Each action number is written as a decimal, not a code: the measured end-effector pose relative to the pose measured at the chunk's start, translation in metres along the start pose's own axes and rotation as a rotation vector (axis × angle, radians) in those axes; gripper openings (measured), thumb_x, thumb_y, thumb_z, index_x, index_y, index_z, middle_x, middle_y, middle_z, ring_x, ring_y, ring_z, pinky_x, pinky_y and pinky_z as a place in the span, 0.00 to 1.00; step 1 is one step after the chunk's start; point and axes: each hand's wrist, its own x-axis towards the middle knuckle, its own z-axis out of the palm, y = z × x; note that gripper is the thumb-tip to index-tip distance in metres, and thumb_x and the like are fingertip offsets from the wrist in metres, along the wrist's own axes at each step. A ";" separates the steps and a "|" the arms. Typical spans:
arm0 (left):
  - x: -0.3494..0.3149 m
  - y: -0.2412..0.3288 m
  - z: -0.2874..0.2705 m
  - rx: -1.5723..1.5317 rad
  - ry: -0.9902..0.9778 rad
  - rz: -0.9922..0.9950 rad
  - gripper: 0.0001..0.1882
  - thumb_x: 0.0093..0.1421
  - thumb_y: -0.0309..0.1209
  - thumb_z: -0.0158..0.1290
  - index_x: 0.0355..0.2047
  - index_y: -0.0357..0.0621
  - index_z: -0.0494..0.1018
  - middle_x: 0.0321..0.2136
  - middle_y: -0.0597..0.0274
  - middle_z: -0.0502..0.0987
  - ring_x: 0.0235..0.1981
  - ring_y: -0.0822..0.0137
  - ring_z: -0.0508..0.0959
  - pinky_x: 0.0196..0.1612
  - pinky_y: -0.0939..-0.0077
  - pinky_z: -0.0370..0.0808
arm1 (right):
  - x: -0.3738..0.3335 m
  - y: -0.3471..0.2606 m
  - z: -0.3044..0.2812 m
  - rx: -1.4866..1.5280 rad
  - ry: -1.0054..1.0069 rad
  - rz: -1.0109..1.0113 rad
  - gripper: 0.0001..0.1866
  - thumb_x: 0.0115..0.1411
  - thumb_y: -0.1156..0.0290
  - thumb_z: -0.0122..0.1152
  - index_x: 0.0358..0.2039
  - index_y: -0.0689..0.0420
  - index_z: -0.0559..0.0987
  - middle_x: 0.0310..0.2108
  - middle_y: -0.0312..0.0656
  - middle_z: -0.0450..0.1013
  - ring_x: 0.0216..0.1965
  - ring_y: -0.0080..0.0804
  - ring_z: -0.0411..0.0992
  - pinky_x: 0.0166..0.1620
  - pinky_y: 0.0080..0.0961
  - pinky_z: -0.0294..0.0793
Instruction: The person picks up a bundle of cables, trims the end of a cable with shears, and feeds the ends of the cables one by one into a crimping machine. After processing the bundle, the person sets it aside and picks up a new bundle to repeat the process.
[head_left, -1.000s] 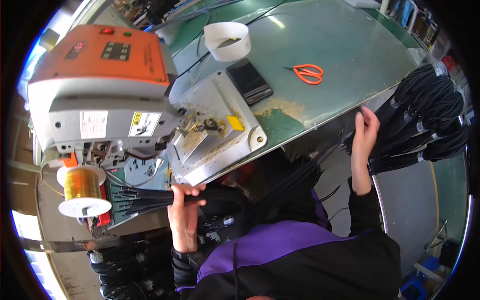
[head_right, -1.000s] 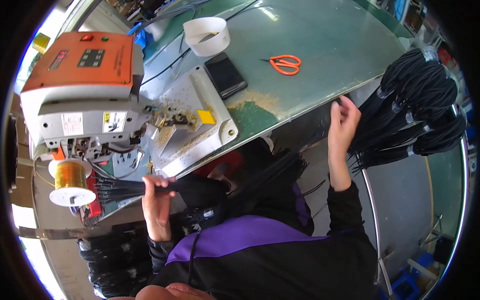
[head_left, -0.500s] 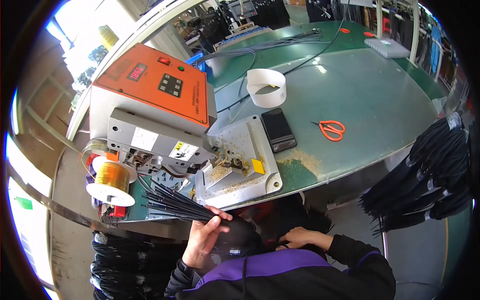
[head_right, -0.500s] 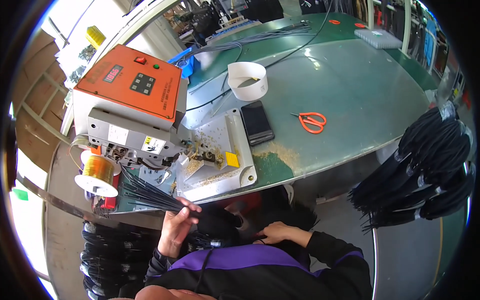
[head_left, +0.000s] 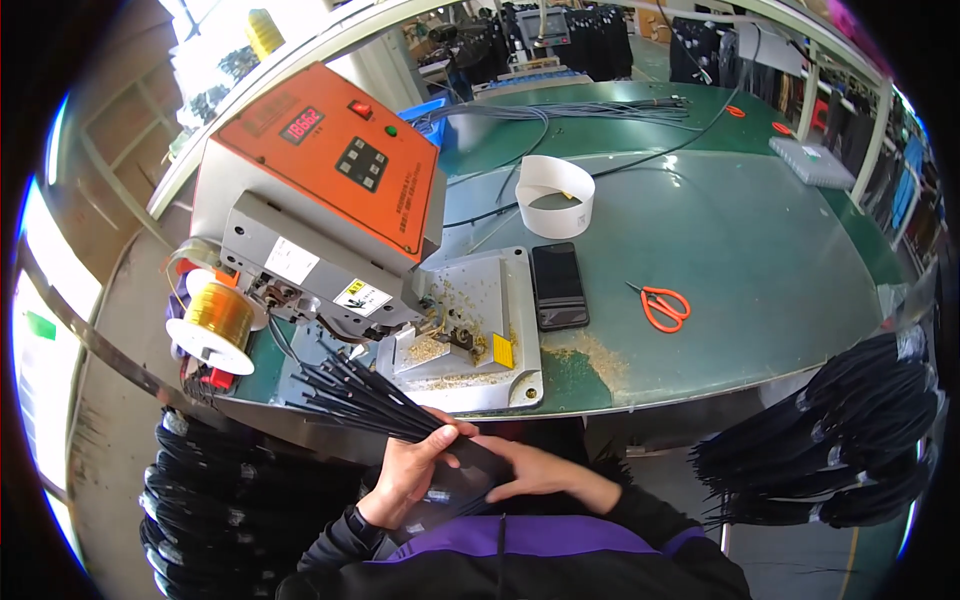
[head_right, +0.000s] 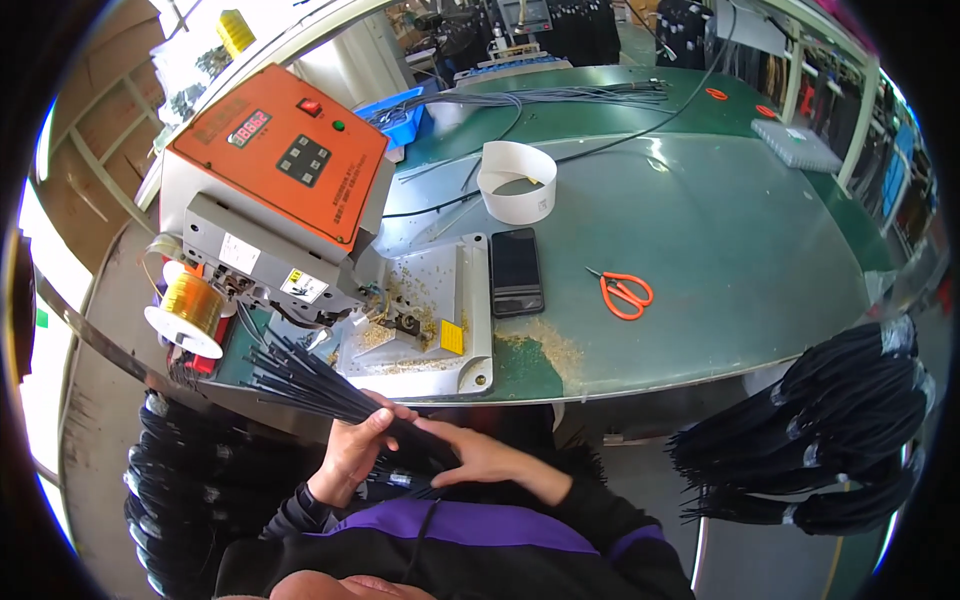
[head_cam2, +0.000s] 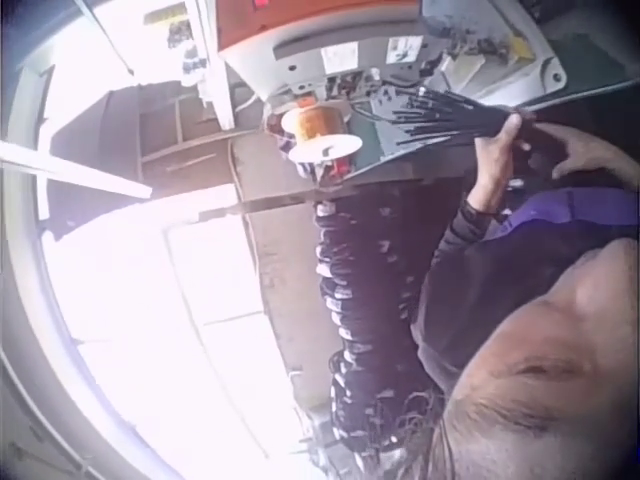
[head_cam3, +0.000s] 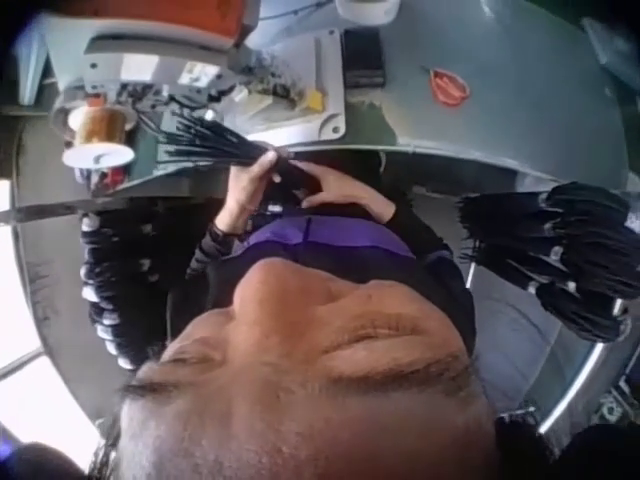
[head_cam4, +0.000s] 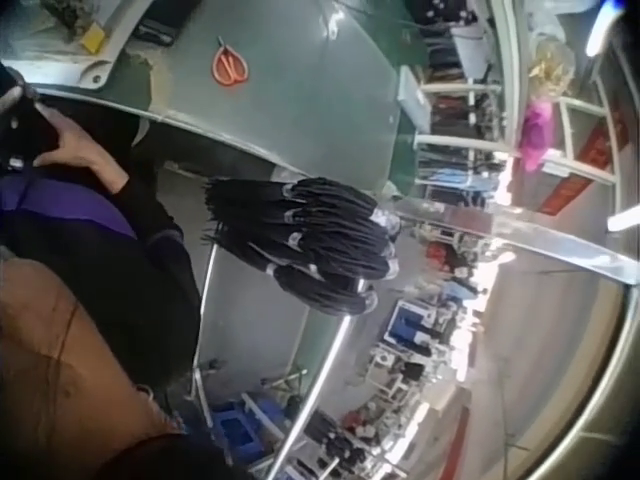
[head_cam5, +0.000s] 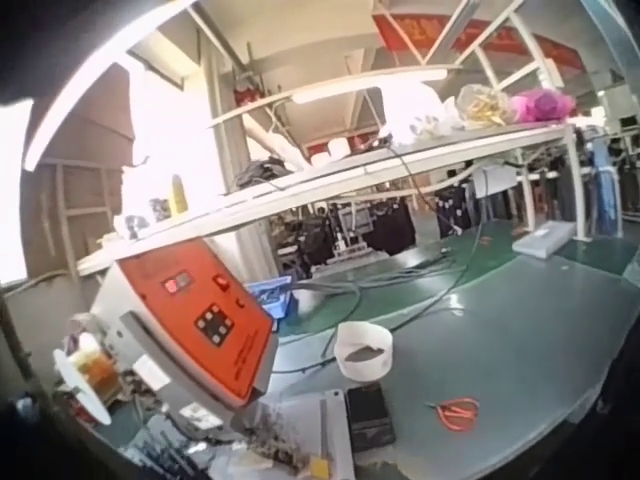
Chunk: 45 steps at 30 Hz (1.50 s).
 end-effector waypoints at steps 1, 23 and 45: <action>0.001 0.002 0.005 0.029 -0.019 -0.014 0.11 0.52 0.29 0.54 0.32 0.38 0.66 0.26 0.51 0.74 0.32 0.60 0.76 0.23 0.81 0.74 | 0.002 0.009 0.012 -0.002 -0.013 0.007 0.26 0.50 0.67 0.59 0.49 0.61 0.65 0.42 0.43 0.69 0.45 0.31 0.67 0.50 0.26 0.63; -0.019 0.054 -0.056 -0.021 -0.199 -0.121 0.11 0.55 0.30 0.49 0.34 0.35 0.65 0.25 0.52 0.72 0.29 0.62 0.75 0.25 0.79 0.72 | 0.078 -0.031 0.054 0.860 -0.346 0.437 0.15 0.48 0.59 0.62 0.24 0.55 0.69 0.15 0.31 0.63 0.13 0.15 0.61 0.17 0.13 0.60; 0.003 -0.012 -0.053 -0.487 -0.096 -0.165 0.06 0.56 0.24 0.47 0.34 0.38 0.69 0.30 0.57 0.73 0.34 0.66 0.75 0.26 0.82 0.76 | 0.109 -0.074 0.016 0.143 0.528 0.291 0.19 0.59 0.60 0.46 0.19 0.61 0.73 0.11 0.32 0.62 0.13 0.12 0.53 0.18 0.12 0.52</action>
